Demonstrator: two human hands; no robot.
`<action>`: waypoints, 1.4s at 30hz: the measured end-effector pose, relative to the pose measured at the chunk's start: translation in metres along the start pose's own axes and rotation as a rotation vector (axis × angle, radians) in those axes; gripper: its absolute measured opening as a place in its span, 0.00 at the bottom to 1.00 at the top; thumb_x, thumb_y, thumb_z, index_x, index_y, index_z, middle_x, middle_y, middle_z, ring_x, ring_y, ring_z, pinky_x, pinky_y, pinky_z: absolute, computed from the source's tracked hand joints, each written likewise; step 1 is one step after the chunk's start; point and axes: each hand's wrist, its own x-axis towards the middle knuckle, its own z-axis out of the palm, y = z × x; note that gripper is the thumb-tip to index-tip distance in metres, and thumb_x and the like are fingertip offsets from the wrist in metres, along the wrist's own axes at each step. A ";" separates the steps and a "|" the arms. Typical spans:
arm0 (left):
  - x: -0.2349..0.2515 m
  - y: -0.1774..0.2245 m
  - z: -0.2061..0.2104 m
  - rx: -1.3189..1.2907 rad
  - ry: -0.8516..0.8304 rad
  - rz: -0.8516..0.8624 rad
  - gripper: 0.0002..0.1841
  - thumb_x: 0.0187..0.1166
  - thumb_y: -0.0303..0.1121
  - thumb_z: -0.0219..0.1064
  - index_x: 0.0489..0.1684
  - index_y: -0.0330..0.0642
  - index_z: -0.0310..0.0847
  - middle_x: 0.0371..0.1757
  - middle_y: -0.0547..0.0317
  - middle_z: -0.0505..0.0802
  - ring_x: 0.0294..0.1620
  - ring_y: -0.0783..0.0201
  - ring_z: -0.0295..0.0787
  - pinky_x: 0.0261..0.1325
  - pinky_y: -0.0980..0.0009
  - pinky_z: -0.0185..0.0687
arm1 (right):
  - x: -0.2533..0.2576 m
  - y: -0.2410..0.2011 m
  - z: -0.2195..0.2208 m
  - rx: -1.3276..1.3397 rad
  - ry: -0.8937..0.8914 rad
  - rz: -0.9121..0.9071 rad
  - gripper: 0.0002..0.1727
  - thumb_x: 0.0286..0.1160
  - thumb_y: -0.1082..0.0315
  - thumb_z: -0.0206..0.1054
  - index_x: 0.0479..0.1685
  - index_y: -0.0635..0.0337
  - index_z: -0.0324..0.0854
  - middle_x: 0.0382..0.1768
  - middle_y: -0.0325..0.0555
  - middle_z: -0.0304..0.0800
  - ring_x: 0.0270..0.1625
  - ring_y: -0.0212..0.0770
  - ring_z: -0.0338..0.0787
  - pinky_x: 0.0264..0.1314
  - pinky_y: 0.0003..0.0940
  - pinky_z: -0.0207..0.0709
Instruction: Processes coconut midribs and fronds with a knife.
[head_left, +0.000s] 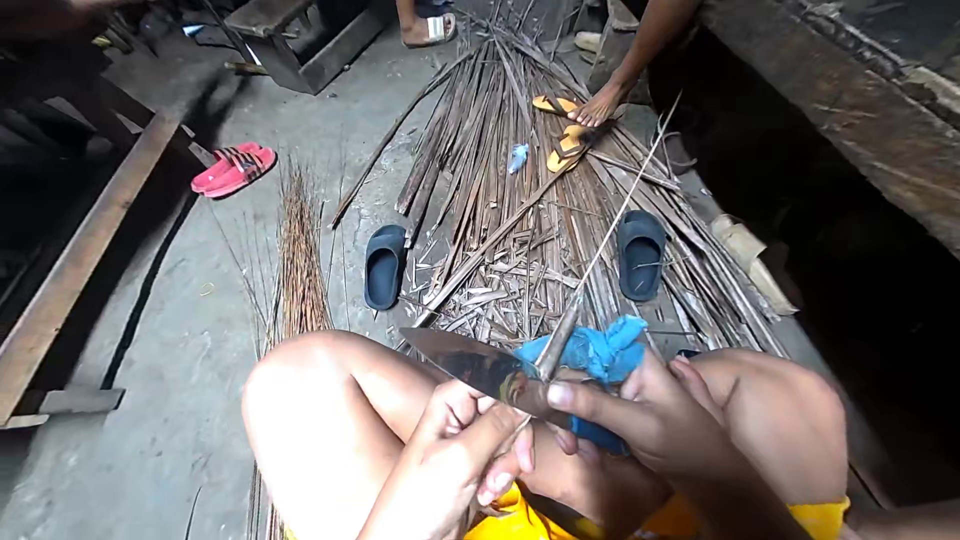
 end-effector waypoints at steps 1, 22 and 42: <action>-0.002 0.003 0.000 -0.048 0.000 -0.023 0.15 0.85 0.22 0.53 0.32 0.50 0.84 0.18 0.76 0.85 0.16 0.89 0.73 0.20 0.92 0.65 | 0.000 0.000 0.000 0.002 -0.006 0.005 0.06 0.78 0.72 0.67 0.41 0.48 0.80 0.26 0.23 0.91 0.24 0.17 0.87 0.26 0.12 0.81; 0.007 -0.009 0.001 -0.213 0.076 -0.043 0.15 0.89 0.23 0.46 0.36 0.45 0.79 0.20 0.71 0.86 0.15 0.86 0.76 0.19 0.92 0.69 | 0.006 0.016 0.009 -0.168 0.221 -0.151 0.09 0.73 0.74 0.70 0.41 0.47 0.80 0.28 0.21 0.92 0.25 0.17 0.88 0.27 0.13 0.83; 0.017 -0.002 -0.012 -0.071 0.099 -0.141 0.16 0.89 0.24 0.45 0.36 0.45 0.79 0.19 0.73 0.86 0.13 0.87 0.74 0.17 0.92 0.68 | 0.017 -0.016 -0.041 -0.142 0.112 0.018 0.04 0.77 0.67 0.69 0.43 0.46 0.81 0.27 0.22 0.91 0.21 0.18 0.85 0.23 0.12 0.80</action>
